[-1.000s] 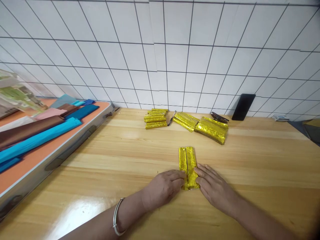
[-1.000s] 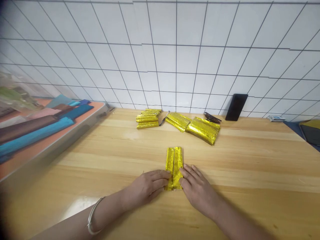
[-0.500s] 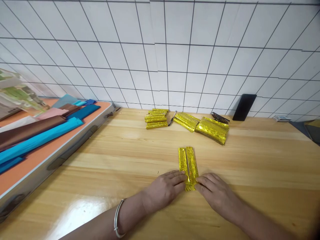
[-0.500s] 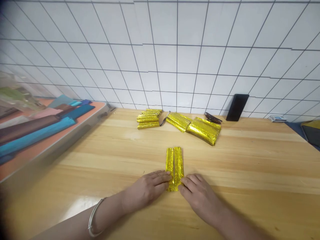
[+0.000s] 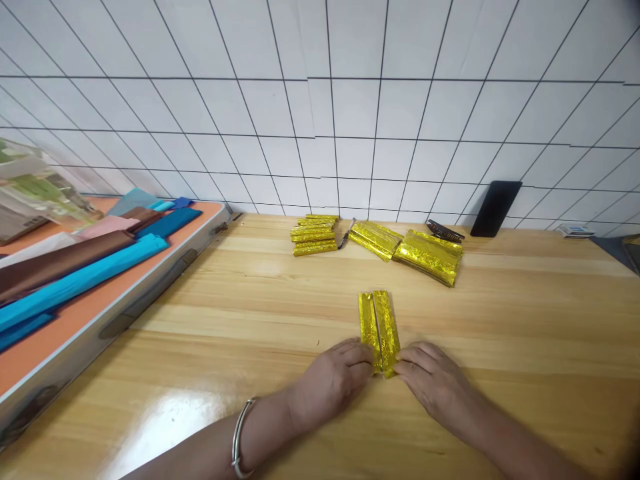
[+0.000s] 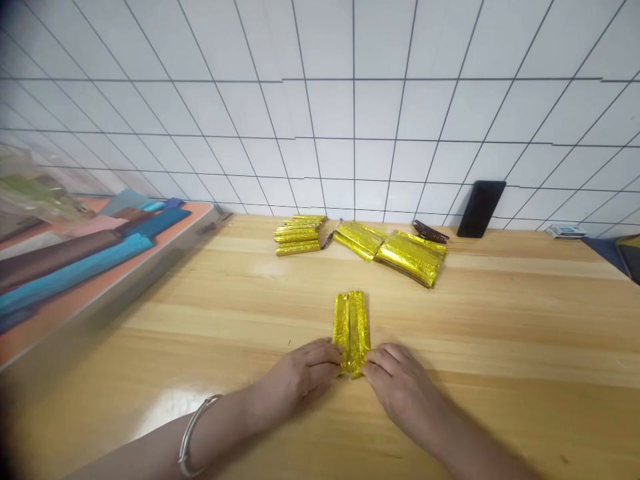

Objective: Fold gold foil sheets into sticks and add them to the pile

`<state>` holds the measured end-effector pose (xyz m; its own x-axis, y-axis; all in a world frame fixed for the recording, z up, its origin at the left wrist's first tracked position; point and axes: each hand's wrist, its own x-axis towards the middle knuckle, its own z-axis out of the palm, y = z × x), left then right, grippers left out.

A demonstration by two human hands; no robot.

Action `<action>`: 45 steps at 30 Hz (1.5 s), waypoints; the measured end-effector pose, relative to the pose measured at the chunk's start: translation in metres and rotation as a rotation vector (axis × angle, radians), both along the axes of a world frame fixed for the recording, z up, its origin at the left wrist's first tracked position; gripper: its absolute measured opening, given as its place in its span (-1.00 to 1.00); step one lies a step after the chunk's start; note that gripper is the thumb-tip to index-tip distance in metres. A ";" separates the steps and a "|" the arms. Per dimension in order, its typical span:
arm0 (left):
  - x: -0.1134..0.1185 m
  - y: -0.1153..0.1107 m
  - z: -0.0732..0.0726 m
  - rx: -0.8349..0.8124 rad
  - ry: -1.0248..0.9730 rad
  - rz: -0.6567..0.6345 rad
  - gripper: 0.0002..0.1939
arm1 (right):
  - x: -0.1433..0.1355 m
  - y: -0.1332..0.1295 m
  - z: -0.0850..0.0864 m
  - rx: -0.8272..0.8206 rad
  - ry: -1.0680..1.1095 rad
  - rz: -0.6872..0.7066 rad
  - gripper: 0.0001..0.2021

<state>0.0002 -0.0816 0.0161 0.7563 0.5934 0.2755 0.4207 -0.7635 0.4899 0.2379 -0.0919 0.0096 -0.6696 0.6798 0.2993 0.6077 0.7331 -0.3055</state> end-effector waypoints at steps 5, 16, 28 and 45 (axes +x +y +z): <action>0.001 -0.001 0.000 -0.092 -0.068 0.029 -0.81 | -0.001 0.001 0.004 -0.102 0.054 -0.020 -0.83; 0.006 0.000 -0.006 -0.099 -0.045 0.110 -0.89 | -0.005 0.004 0.004 -0.216 0.142 -0.103 -0.86; 0.010 0.003 -0.004 -0.071 0.023 0.199 -0.88 | -0.007 0.007 0.001 -0.244 0.156 -0.164 -0.85; 0.014 -0.006 -0.008 -0.091 -0.039 0.225 -0.83 | 0.000 0.005 0.000 -0.185 0.158 -0.091 -0.85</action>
